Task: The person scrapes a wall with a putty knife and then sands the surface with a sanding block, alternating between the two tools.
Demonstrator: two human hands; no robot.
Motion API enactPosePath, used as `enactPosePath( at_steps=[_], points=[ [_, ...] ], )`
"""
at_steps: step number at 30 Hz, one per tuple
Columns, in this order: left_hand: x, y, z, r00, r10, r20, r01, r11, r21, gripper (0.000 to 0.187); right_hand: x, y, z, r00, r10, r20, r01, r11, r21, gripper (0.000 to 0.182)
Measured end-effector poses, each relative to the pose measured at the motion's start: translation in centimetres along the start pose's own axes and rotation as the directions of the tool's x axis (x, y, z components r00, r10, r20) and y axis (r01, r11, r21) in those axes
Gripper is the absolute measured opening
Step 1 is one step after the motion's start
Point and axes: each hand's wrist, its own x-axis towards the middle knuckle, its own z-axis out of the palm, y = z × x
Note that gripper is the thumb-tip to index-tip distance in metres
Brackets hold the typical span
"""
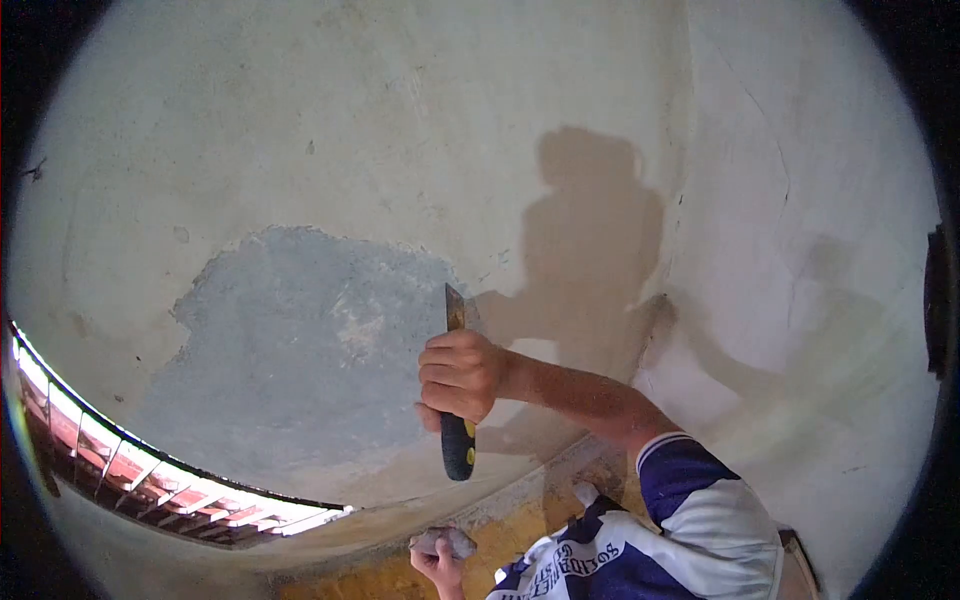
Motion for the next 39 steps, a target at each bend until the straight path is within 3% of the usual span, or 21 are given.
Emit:
enactPosePath(
  at_steps=[1, 5, 9, 13, 16, 17, 20, 21, 22, 25, 28, 30, 34, 35, 37, 39],
  points=[
    [0.0, -0.2, 0.1, 1.0, 0.003, -0.013, -0.003, 1.0, 0.019, 0.027, 0.8, -0.8, -0.2, 0.998, 0.058, -0.004, -0.057, 0.997, 0.041, 0.037],
    [0.0, -1.0, 0.5, 1.0, -0.008, -0.028, 0.009, 1.0, 0.011, 0.027, 2.9, -4.2, -0.7, 0.997, -0.067, 0.041, 0.059, 0.985, 0.162, 0.036],
    [-0.6, -0.1, 1.0, 0.998, -0.021, -0.052, 0.023, 0.999, 0.035, 0.029, 0.0, -0.5, 0.2, 0.999, 0.048, 0.023, -0.049, 0.998, 0.047, 0.041],
    [-0.7, -1.1, 1.6, 0.989, -0.049, -0.141, 0.039, 0.997, -0.069, 0.02, 1.3, -3.4, 0.9, 0.987, -0.162, 0.014, 0.16, 0.98, 0.116, 0.04],
    [-1.0, -0.4, 2.1, 0.98, 0.016, -0.198, -0.011, 1.0, 0.025, 0.019, -0.4, 0.2, 1.0, 0.999, -0.017, 0.04, 0.019, 0.999, -0.044, 0.038],
    [-0.8, -0.7, 2.0, 0.985, 0.005, -0.174, -0.001, 1.0, 0.019, 0.019, -0.1, -0.8, 1.5, 1.0, -0.014, -0.005, 0.014, 0.999, 0.045, 0.037],
    [-0.4, -1.0, 1.8, 0.989, -0.038, -0.141, 0.037, 0.999, -0.01, 0.019, 1.5, -3.0, 0.4, 0.982, -0.176, 0.072, 0.169, 0.98, 0.104, 0.034],
    [-0.4, 0.0, 2.4, 0.986, -0.06, -0.157, 0.056, 0.998, -0.024, 0.019, 0.7, -1.2, 0.5, 0.994, -0.104, 0.02, 0.1, 0.982, 0.163, 0.034],
    [-0.6, 0.6, 2.5, 0.981, -0.082, -0.174, 0.077, 0.996, -0.038, 0.02, -0.3, 1.0, -0.2, 0.999, -0.001, 0.044, 0.003, 0.998, -0.058, 0.029],
    [-1.3, -1.1, 0.7, 0.989, -0.056, -0.137, 0.071, 0.992, 0.107, 0.039, 0.1, -0.1, 0.0, 0.999, 0.019, 0.038, -0.019, 1.0, -0.012, 0.032],
    [-0.6, -1.4, 0.4, 0.992, 0.091, -0.093, -0.071, 0.978, 0.196, 0.042, 0.0, 1.5, -0.3, 0.999, -0.023, 0.04, 0.025, 0.998, -0.062, 0.035],
    [-0.6, -0.8, -0.1, 0.997, 0.032, -0.063, -0.02, 0.981, 0.194, 0.042, -0.2, 1.4, 0.0, 0.999, -0.037, 0.036, 0.04, 0.996, -0.082, 0.037],
    [-0.2, 0.6, 0.2, 0.998, -0.063, -0.023, 0.062, 0.997, -0.036, 0.04, -0.3, -1.6, 1.1, 0.962, 0.274, 0.001, -0.274, 0.961, -0.028, 0.036],
    [0.0, 1.0, 0.5, 0.997, -0.076, -0.012, 0.075, 0.996, -0.052, 0.039, -0.3, -2.6, 1.1, 0.92, 0.387, 0.07, -0.391, 0.919, 0.06, 0.036],
    [-0.2, 1.9, 0.3, 0.994, -0.109, 0.011, 0.11, 0.991, -0.074, 0.038, -0.7, -6.0, 0.6, 0.783, 0.576, 0.236, -0.619, 0.758, 0.203, 0.037],
    [-0.3, 1.5, -0.6, 0.998, -0.042, 0.035, 0.041, 0.999, 0.024, 0.039, -4.3, -9.9, 1.4, 0.558, 0.656, 0.509, -0.822, 0.521, 0.229, 0.036]
  ],
)
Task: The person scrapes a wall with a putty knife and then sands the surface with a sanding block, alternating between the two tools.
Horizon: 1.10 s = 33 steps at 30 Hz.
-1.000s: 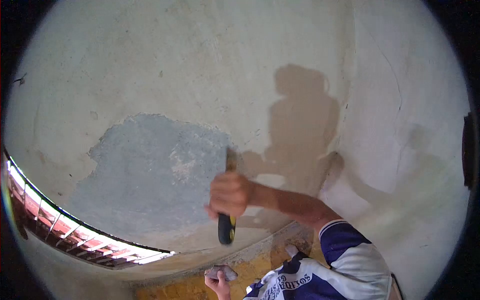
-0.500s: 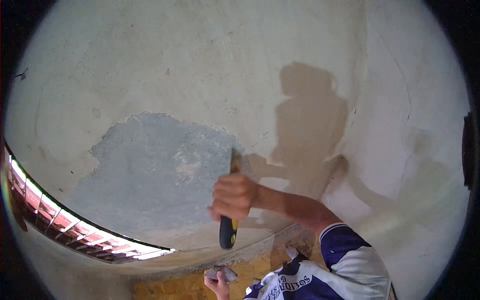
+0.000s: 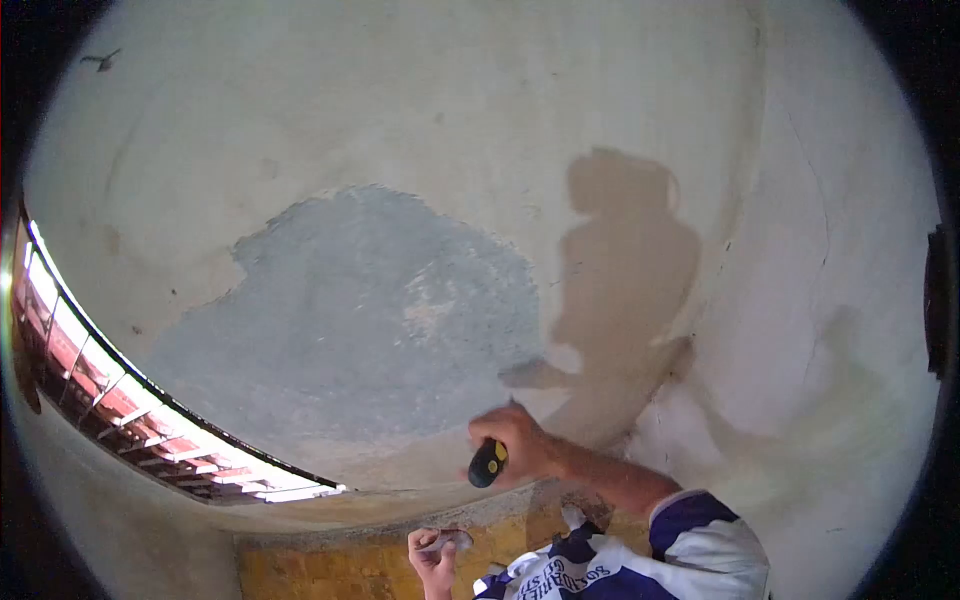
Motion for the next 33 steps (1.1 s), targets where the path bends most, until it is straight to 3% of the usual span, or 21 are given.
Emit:
enactPosePath(
  at_steps=[1, 2, 4, 6, 8, 10, 13, 15, 17, 20, 23, 24, 27, 29, 30, 33],
  points=[
    [-0.1, -0.2, -0.3, 0.999, 0.031, 0.011, -0.031, 0.998, 0.048, 0.039, -1.8, 0.1, 1.5, 0.995, 0.101, 0.022, -0.103, 0.99, 0.098, 0.036],
    [-0.1, 0.0, -0.3, 1.0, 0.012, 0.01, -0.011, 1.0, -0.022, 0.039, -3.4, -0.1, 2.9, 0.979, 0.198, 0.055, -0.205, 0.96, 0.189, 0.038],
    [0.0, 0.8, -0.3, 1.0, -0.023, 0.009, 0.024, 0.986, -0.163, 0.041, -7.9, 0.9, 5.9, 0.821, 0.494, 0.285, -0.554, 0.808, 0.198, 0.042],
    [-0.6, -2.1, -2.6, 1.0, 0.012, 0.0, -0.012, 0.992, -0.123, 0.04, -11.6, -0.2, 8.3, 0.755, 0.644, 0.124, -0.647, 0.701, 0.301, 0.043],
    [-0.6, -2.1, -3.7, 1.0, -0.005, -0.02, 0.001, 0.984, -0.18, 0.037, -15.8, 0.6, 9.7, 0.757, 0.649, 0.075, -0.649, 0.761, -0.027, 0.042],
    [0.0, 1.5, -3.8, 0.996, -0.082, -0.019, 0.071, 0.939, -0.337, 0.031, -17.9, -0.3, 10.2, 0.672, 0.741, -0.003, -0.741, 0.672, 0.024, 0.035],
    [0.5, 2.2, -5.3, 1.0, -0.023, -0.006, 0.019, 0.924, -0.381, 0.033, -18.7, -1.8, 9.4, 0.528, 0.817, -0.233, -0.801, 0.57, 0.182, 0.031],
    [0.3, 2.2, -6.9, 0.999, -0.036, 0.028, 0.043, 0.942, -0.332, 0.035, -18.5, -3.0, 8.9, 0.429, 0.827, -0.362, -0.709, 0.557, 0.432, 0.025],
    [0.1, 1.9, -8.5, 0.998, -0.041, 0.051, 0.055, 0.949, -0.311, 0.037, -17.5, -3.7, 8.3, 0.332, 0.845, -0.42, -0.44, 0.532, 0.723, 0.017],
    [-0.3, 1.7, -10.4, 0.997, -0.057, 0.058, 0.073, 0.94, -0.332, 0.039, -16.3, -4.7, 8.9, 0.397, 0.761, -0.513, -0.174, 0.612, 0.772, 0.02],
    [-0.6, 2.4, -11.6, 0.992, -0.125, 0.025, 0.126, 0.921, -0.368, 0.037, -15.8, -6.9, 10.6, 0.282, 0.887, -0.367, 0.034, 0.373, 0.927, 0.025],
    [-0.7, 2.4, -11.8, 0.988, -0.152, 0.0, 0.14, 0.911, -0.387, 0.035, -15.4, -7.7, 11.7, 0.158, 0.937, -0.313, 0.039, 0.311, 0.95, 0.015],
    [-1.0, 2.4, -13.4, 0.978, -0.207, -0.003, 0.186, 0.884, -0.429, 0.037, -16.5, -9.5, 13.7, 0.246, 0.969, -0.003, 0.092, -0.02, 0.996, 0.017],
    [-0.5, 2.5, -13.9, 0.975, -0.224, 0.001, 0.199, 0.864, -0.462, 0.042, -18.2, -8.6, 15.9, 0.323, 0.946, 0.02, -0.112, 0.017, 0.994, 0.031],
    [0.0, 2.5, -14.2, 0.965, -0.261, -0.014, 0.225, 0.857, -0.463, 0.039, -17.1, -9.5, 16.0, 0.357, 0.934, 0.032, -0.105, 0.006, 0.994, 0.027],
    [1.5, -1.2, -14.5, 0.967, -0.245, -0.073, 0.206, 0.917, -0.342, 0.037, -14.3, -9.6, 15.8, 0.505, 0.857, -0.098, -0.072, 0.155, 0.985, 0.032]
  ],
)
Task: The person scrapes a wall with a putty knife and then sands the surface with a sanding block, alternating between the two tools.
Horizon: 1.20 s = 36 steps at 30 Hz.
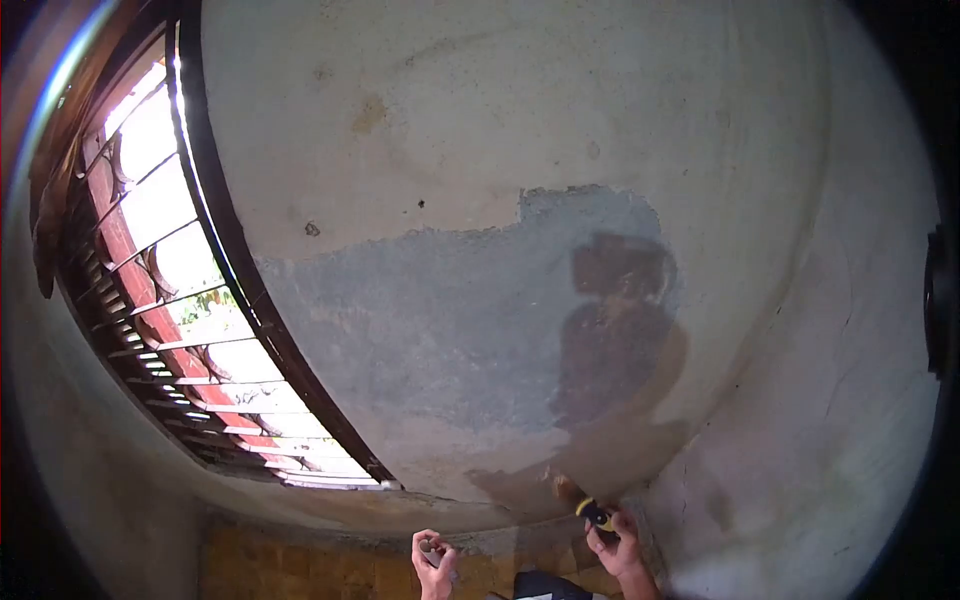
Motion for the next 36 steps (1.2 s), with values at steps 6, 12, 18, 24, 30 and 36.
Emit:
enactPosePath(
  at_steps=[6, 12, 18, 24, 30, 36],
  points=[
    [2.2, 2.8, 2.2, 1.0, 0.009, 0.022, -0.016, 0.933, 0.36, 0.027, 6.5, -8.5, 10.3, 0.893, -0.395, 0.213, 0.439, 0.668, -0.601, 0.034],
    [4.3, 5.2, 3.4, 0.999, -0.05, 0.02, 0.041, 0.95, 0.308, 0.021, 11.4, -12.3, 19.8, 0.659, -0.656, 0.367, 0.64, 0.233, -0.732, 0.028],
    [8.5, 2.0, -1.1, 0.997, 0.071, 0.014, -0.072, 0.954, 0.29, 0.022, 11.6, -14.5, 23.9, 0.386, -0.831, 0.4, 0.645, -0.066, -0.761, 0.024],
    [10.6, 3.4, -1.9, 0.989, -0.073, 0.128, 0.047, 0.98, 0.193, 0.025, 12.8, -13.5, 28.8, 0.369, -0.832, 0.415, 0.629, -0.106, -0.77, 0.024],
    [16.7, 3.6, -6.7, 0.958, -0.068, 0.279, -0.004, 0.969, 0.248, 0.022, 10.8, -13.7, 29.2, 0.364, -0.916, 0.168, 0.479, 0.029, -0.877, 0.022],
    [20.8, 2.7, -9.7, 0.886, -0.135, 0.445, 0.027, 0.97, 0.24, 0.016, 9.0, -11.3, 30.7, 0.359, -0.917, 0.177, 0.458, 0.008, -0.889, 0.02]
  ],
)
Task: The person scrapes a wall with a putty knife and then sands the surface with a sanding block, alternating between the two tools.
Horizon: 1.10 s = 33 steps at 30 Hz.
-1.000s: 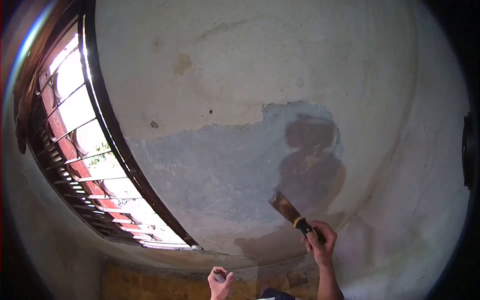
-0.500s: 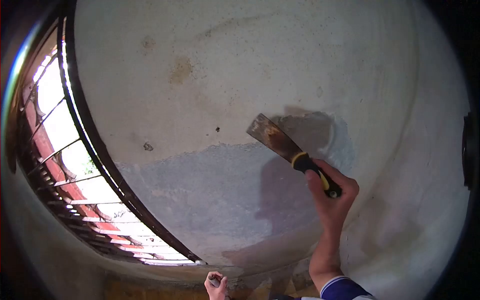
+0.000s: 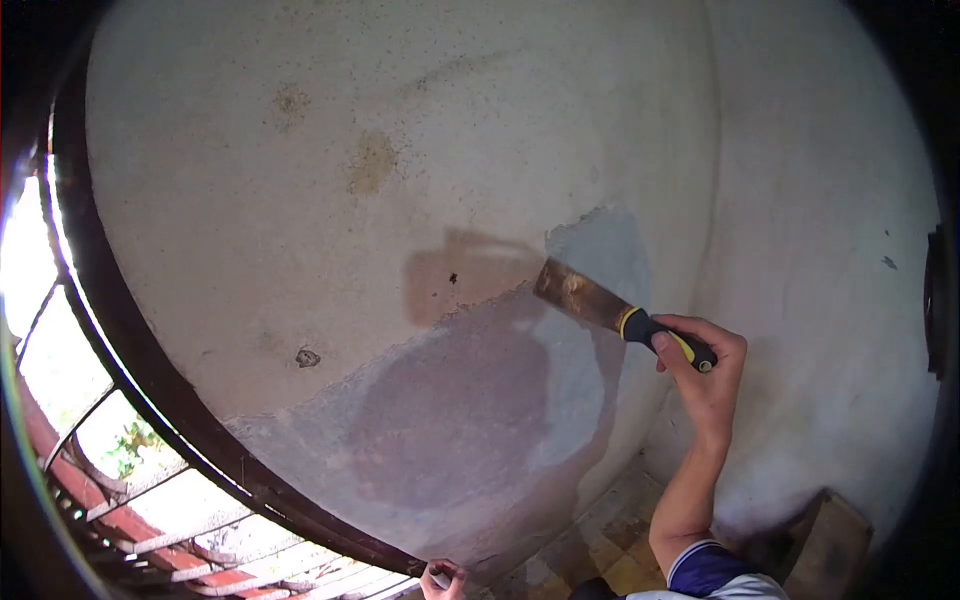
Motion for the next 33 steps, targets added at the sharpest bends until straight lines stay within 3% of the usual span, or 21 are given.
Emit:
enactPosePath(
  at_steps=[1, 4, 5, 8, 9, 12, 13, 15, 16, 18, 20, 22, 23, 26, 27, 30, 33],
  points=[
    [0.1, 0.5, 0.3, 0.998, 0.056, -0.008, -0.056, 0.998, -0.008, 0.015, -0.7, 0.2, -0.4, 1.0, 0.008, -0.009, -0.007, 1.0, 0.024, 0.022],
    [0.6, -2.4, -1.1, 0.995, 0.001, 0.097, 0.003, 0.999, -0.032, 0.013, -3.9, 0.2, -2.0, 0.998, 0.031, -0.062, -0.023, 0.992, 0.128, 0.03],
    [0.9, -3.6, -1.9, 0.994, -0.033, 0.099, 0.019, 0.99, 0.139, 0.012, -5.2, 0.3, -2.2, 0.996, 0.044, -0.079, -0.03, 0.985, 0.17, 0.032],
    [0.1, -1.0, -0.9, 0.99, -0.046, 0.136, 0.032, 0.994, 0.108, 0.012, -7.8, 2.9, -1.5, 0.98, -0.028, -0.196, 0.089, 0.947, 0.308, 0.04],
    [0.0, -0.8, -1.0, 0.99, -0.067, 0.122, 0.053, 0.992, 0.115, 0.013, -9.0, 4.7, -1.4, 0.971, 0.021, -0.239, 0.079, 0.913, 0.4, 0.046],
    [0.2, -0.2, -2.2, 0.964, -0.036, 0.264, 0.012, 0.996, 0.091, 0.015, -14.9, 9.0, -1.6, 0.984, 0.113, -0.138, -0.068, 0.954, 0.293, 0.044],
    [0.2, -0.2, -2.3, 0.965, -0.051, 0.258, 0.043, 0.998, 0.036, 0.016, -16.6, 9.1, -1.1, 0.982, 0.162, -0.1, -0.126, 0.946, 0.298, 0.046],
    [0.6, -1.3, -3.6, 0.966, -0.026, 0.257, -0.008, 0.992, 0.127, 0.017, -19.1, 8.7, 0.6, 0.964, 0.267, -0.021, -0.248, 0.919, 0.305, 0.048],
    [0.7, -1.2, -4.1, 0.966, -0.015, 0.259, -0.031, 0.984, 0.174, 0.017, -19.2, 7.9, 1.4, 0.974, 0.228, -0.019, -0.214, 0.937, 0.275, 0.05],
    [0.6, -0.3, -4.6, 0.96, -0.045, 0.275, 0.02, 0.996, 0.09, 0.018, -18.5, 5.6, 2.6, 0.989, 0.149, -0.011, -0.143, 0.967, 0.211, 0.052],
    [0.6, 1.2, -5.1, 0.96, -0.049, 0.277, 0.029, 0.997, 0.075, 0.019, -17.6, 3.1, 2.9, 1.0, 0.02, 0.007, -0.02, 1.0, 0.022, 0.046],
    [0.8, 2.3, -5.2, 0.966, -0.011, 0.259, -0.02, 0.993, 0.117, 0.018, -15.1, -1.4, 3.5, 0.986, -0.157, 0.057, 0.163, 0.98, -0.115, 0.038],
    [0.6, 2.7, -5.1, 0.967, -0.025, 0.253, 0.021, 1.0, 0.019, 0.015, -14.6, -3.1, 3.6, 0.979, -0.201, 0.028, 0.203, 0.971, -0.123, 0.031],
    [0.1, 3.9, -5.0, 0.975, -0.002, 0.224, -0.023, 0.994, 0.11, 0.012, -12.7, -5.5, 4.1, 0.949, -0.308, 0.058, 0.314, 0.932, -0.181, 0.033],
    [0.1, 2.8, -5.4, 0.968, -0.053, 0.244, 0.036, 0.996, 0.077, 0.012, -11.4, -5.7, 5.6, 0.922, -0.382, 0.067, 0.386, 0.887, -0.253, 0.036],
    [-0.3, 3.5, -5.5, 0.961, -0.054, 0.271, 0.01, 0.987, 0.159, 0.012, -8.6, -5.5, 10.7, 0.959, -0.279, 0.054, 0.282, 0.909, -0.308, 0.036],
    [-0.4, 3.0, -5.8, 0.953, -0.009, 0.304, -0.04, 0.987, 0.154, 0.012, -10.0, -5.8, 9.9, 0.941, -0.337, 0.034, 0.328, 0.882, -0.339, 0.033]
  ],
)
